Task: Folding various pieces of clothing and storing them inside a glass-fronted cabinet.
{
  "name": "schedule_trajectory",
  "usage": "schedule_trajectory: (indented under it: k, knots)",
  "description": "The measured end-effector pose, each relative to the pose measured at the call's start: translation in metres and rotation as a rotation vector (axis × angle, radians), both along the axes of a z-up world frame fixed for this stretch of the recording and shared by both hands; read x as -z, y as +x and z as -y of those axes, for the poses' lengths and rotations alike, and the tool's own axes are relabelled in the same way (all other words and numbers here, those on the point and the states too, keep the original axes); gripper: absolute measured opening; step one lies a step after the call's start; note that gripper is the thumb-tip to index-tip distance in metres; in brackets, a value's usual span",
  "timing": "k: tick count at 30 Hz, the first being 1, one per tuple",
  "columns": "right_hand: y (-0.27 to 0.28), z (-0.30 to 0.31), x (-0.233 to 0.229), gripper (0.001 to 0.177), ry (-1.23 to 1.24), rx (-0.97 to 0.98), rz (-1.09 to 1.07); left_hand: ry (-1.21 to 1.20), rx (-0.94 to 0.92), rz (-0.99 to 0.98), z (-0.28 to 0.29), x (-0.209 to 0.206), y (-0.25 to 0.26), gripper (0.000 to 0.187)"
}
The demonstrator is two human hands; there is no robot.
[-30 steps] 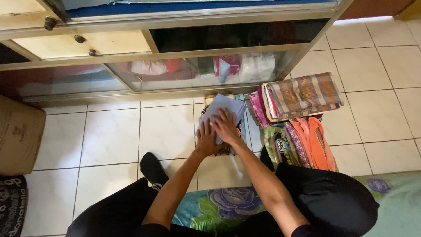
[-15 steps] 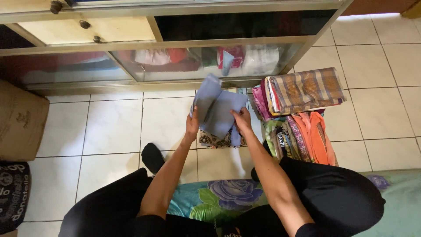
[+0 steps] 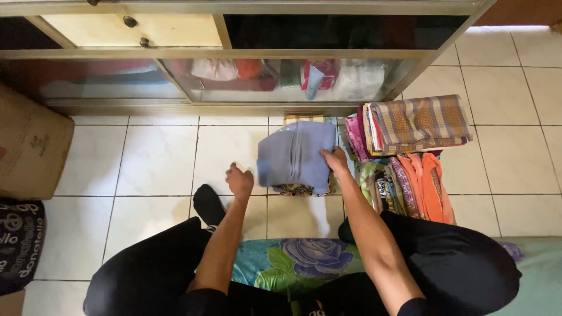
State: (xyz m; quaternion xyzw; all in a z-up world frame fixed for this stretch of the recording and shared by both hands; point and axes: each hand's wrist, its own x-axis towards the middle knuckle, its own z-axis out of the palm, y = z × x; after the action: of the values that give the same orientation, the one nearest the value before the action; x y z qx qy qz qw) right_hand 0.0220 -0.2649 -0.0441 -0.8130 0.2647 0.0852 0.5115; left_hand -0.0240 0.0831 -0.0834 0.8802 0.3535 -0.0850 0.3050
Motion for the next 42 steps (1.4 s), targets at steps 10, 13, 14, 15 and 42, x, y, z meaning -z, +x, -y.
schedule_trajectory:
  k: [10, 13, 14, 15, 42]
  knots:
    - [-0.012, -0.034, -0.058, 0.074, 0.109, -0.014, 0.197, 0.266, 0.808, 0.838, 0.180, -0.112, 0.003, 0.054]
    - [-0.013, -0.026, -0.036, 0.054, 0.152, -0.055, 0.365, 0.054, 0.930, 0.801, 0.193, -0.099, -0.009, 0.065]
    - [-0.017, -0.022, -0.029, 0.059, 0.068, -0.064, 0.264, 0.128, 0.962, 0.741, 0.187, -0.096, -0.016, 0.066]
    - [-0.012, -0.015, -0.023, 0.064, -0.019, -0.080, 0.171, 0.206, 0.984, 0.689, 0.184, -0.093, -0.017, 0.067]
    - [-0.049, -0.044, -0.093, 0.039, -0.560, -0.233, 0.548, 0.029, 0.842, 0.211, 0.161, -0.095, -0.029, 0.072]
